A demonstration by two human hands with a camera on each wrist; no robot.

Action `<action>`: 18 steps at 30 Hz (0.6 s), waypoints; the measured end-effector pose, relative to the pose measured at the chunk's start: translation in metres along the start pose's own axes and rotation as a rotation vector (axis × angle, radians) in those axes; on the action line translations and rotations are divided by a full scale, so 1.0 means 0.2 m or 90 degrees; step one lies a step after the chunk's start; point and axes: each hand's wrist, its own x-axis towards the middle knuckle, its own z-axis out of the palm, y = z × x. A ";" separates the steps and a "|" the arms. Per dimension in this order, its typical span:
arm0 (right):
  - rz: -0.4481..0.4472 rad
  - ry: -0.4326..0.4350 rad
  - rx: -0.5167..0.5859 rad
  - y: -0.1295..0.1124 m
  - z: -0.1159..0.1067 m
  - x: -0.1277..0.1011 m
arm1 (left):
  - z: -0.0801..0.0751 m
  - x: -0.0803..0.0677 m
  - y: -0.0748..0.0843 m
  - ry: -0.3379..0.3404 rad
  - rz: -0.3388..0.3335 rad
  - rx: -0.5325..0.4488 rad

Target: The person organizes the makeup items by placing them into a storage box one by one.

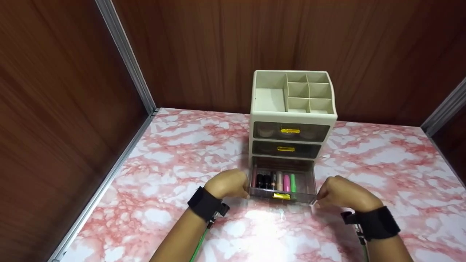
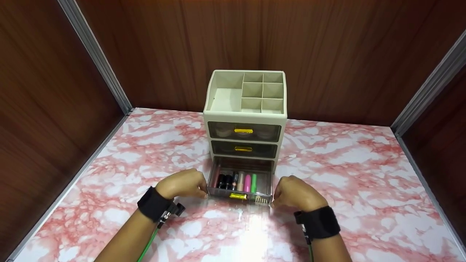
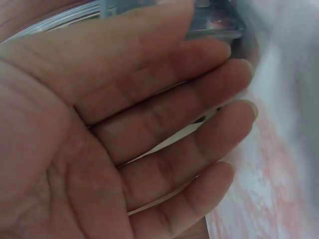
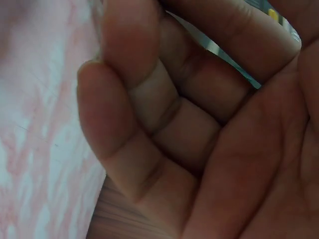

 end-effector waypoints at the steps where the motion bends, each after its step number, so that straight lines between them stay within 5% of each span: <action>1: 0.003 -0.002 -0.002 0.00 0.01 0.00 | 0.01 0.00 0.00 0.004 -0.001 0.001; 18: -0.004 0.027 -0.031 -0.02 0.04 0.02 | 0.05 0.04 -0.01 -0.004 0.014 0.026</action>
